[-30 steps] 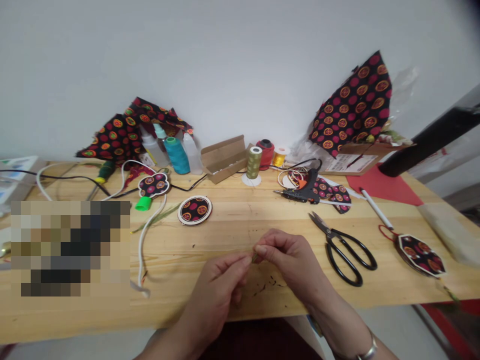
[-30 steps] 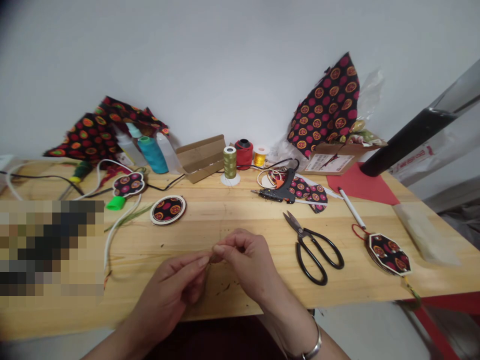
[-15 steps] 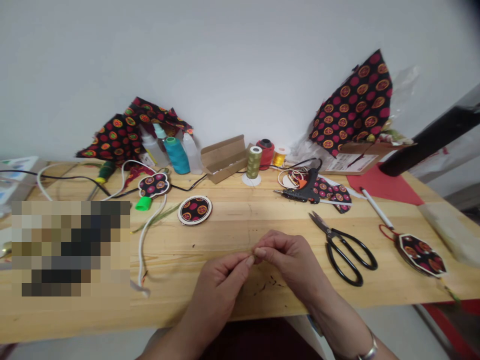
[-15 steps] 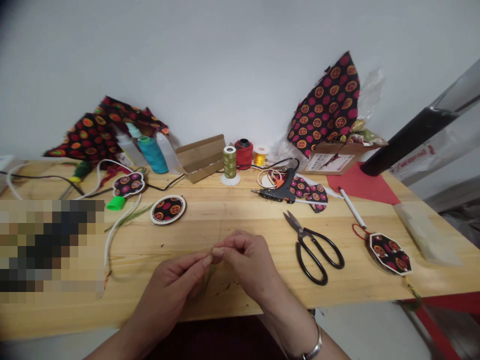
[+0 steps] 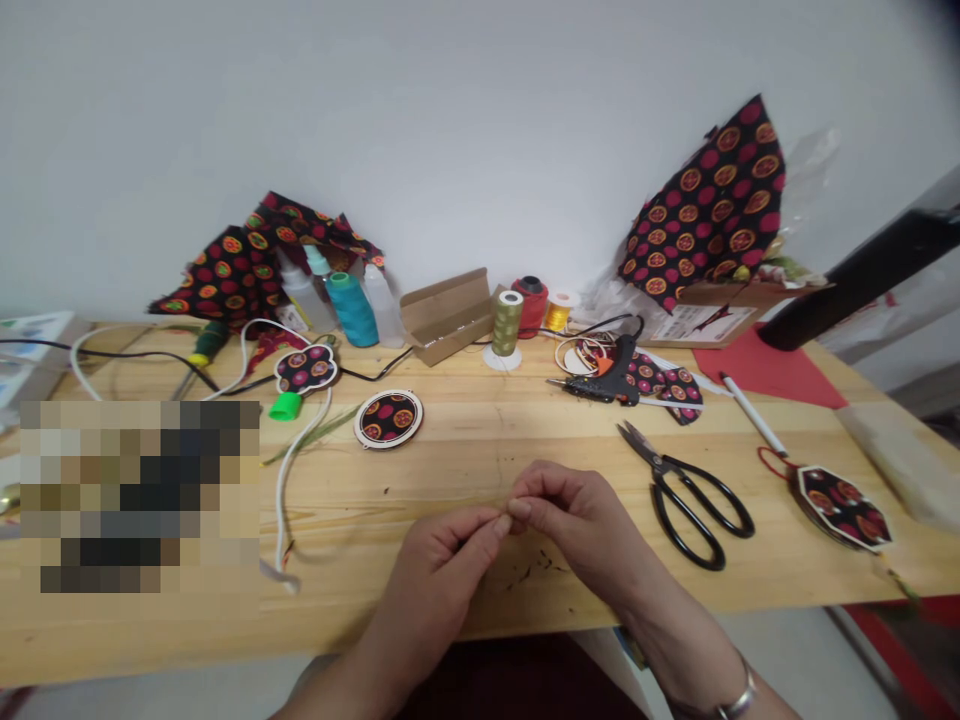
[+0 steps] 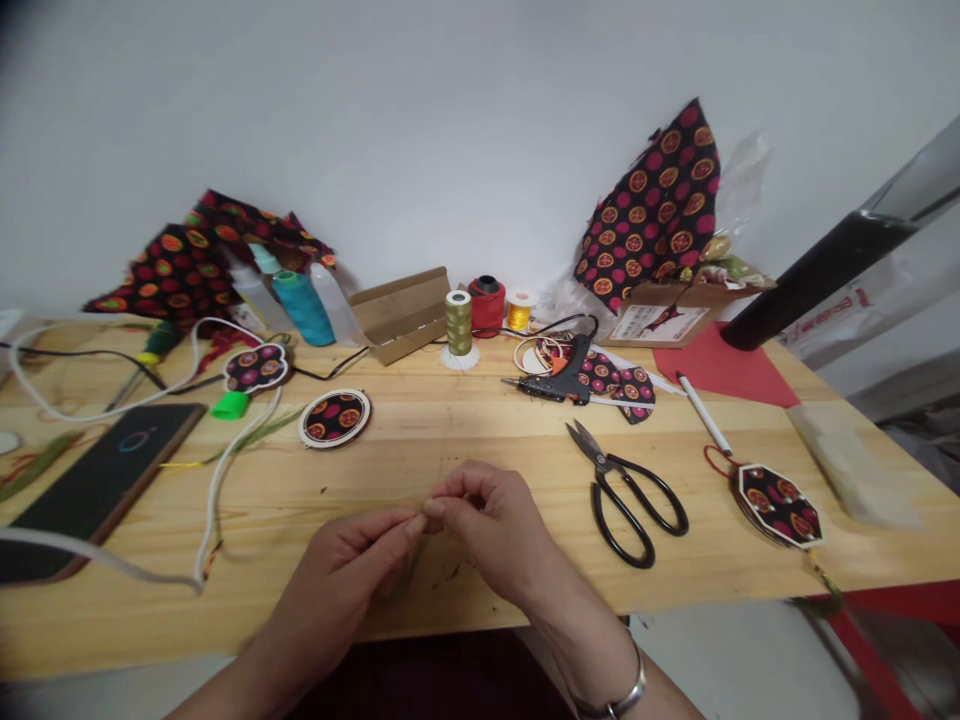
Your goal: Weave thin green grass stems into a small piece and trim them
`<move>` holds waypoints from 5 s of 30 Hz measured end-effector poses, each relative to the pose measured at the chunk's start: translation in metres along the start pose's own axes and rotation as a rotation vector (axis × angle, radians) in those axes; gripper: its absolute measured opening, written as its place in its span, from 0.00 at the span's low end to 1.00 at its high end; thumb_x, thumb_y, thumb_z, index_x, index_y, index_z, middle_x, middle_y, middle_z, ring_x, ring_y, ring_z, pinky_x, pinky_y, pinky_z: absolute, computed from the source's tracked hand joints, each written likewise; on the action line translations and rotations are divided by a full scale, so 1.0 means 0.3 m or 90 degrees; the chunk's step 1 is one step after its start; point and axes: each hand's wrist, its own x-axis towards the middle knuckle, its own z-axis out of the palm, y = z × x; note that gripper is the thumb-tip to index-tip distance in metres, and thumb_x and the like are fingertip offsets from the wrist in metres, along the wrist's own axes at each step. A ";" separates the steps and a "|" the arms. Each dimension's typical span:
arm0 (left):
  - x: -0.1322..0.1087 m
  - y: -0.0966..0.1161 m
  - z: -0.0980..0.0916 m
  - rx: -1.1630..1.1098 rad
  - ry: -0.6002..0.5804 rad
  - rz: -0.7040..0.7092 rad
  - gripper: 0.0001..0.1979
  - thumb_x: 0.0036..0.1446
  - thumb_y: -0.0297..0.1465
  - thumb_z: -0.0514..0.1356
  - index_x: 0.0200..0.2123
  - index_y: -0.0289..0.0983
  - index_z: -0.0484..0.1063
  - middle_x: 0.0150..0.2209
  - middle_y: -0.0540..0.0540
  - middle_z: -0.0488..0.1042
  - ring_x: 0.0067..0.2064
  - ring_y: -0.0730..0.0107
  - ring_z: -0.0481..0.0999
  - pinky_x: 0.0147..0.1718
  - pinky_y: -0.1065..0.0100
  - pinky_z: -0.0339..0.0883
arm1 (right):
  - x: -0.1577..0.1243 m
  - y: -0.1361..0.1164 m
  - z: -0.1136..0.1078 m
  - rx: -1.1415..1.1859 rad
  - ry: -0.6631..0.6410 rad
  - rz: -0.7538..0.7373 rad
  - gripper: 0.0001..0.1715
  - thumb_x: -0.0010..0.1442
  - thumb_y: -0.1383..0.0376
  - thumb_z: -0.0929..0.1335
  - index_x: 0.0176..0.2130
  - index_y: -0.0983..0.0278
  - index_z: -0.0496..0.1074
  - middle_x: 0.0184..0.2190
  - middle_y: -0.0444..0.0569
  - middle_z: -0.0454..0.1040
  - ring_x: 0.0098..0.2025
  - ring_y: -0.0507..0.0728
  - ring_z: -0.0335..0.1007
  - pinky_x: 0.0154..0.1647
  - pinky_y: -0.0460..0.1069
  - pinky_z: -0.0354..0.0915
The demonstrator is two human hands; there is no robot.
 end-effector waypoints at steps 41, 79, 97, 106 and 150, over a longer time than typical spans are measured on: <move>0.015 -0.016 -0.005 -0.218 -0.005 -0.028 0.13 0.54 0.35 0.60 0.20 0.35 0.69 0.13 0.57 0.54 0.18 0.79 0.49 0.18 0.72 0.41 | -0.005 0.039 -0.015 0.072 0.013 -0.031 0.08 0.54 0.63 0.69 0.35 0.60 0.78 0.32 0.44 0.76 0.36 0.51 0.68 0.40 0.46 0.61; 0.001 -0.013 -0.003 -0.136 -0.093 -0.028 0.13 0.57 0.38 0.56 0.26 0.35 0.70 0.19 0.56 0.52 0.21 0.77 0.48 0.19 0.71 0.42 | 0.002 0.002 -0.002 -0.026 -0.010 -0.048 0.09 0.50 0.69 0.68 0.20 0.65 0.66 0.19 0.40 0.64 0.24 0.49 0.59 0.28 0.45 0.57; -0.009 0.049 -0.037 0.204 0.317 0.291 0.08 0.50 0.32 0.62 0.35 0.41 0.77 0.40 0.45 0.68 0.44 0.60 0.67 0.44 0.63 0.59 | 0.009 -0.023 -0.044 -0.098 0.134 -0.155 0.08 0.52 0.67 0.67 0.22 0.64 0.67 0.22 0.42 0.64 0.27 0.51 0.59 0.30 0.47 0.57; -0.025 0.044 -0.007 -0.400 -0.206 -0.273 0.13 0.55 0.37 0.59 0.33 0.33 0.78 0.17 0.56 0.56 0.16 0.85 0.44 0.15 0.77 0.36 | -0.036 -0.037 -0.020 -0.221 0.138 -0.336 0.08 0.54 0.73 0.67 0.25 0.63 0.69 0.25 0.45 0.68 0.32 0.53 0.64 0.33 0.48 0.61; 0.101 0.042 -0.040 -0.456 0.009 -0.203 0.05 0.49 0.26 0.63 0.28 0.28 0.73 0.19 0.55 0.59 0.17 0.88 0.51 0.13 0.83 0.39 | -0.101 0.106 -0.058 -0.480 -0.136 -0.450 0.06 0.55 0.72 0.65 0.32 0.62 0.70 0.27 0.46 0.72 0.33 0.55 0.63 0.33 0.48 0.64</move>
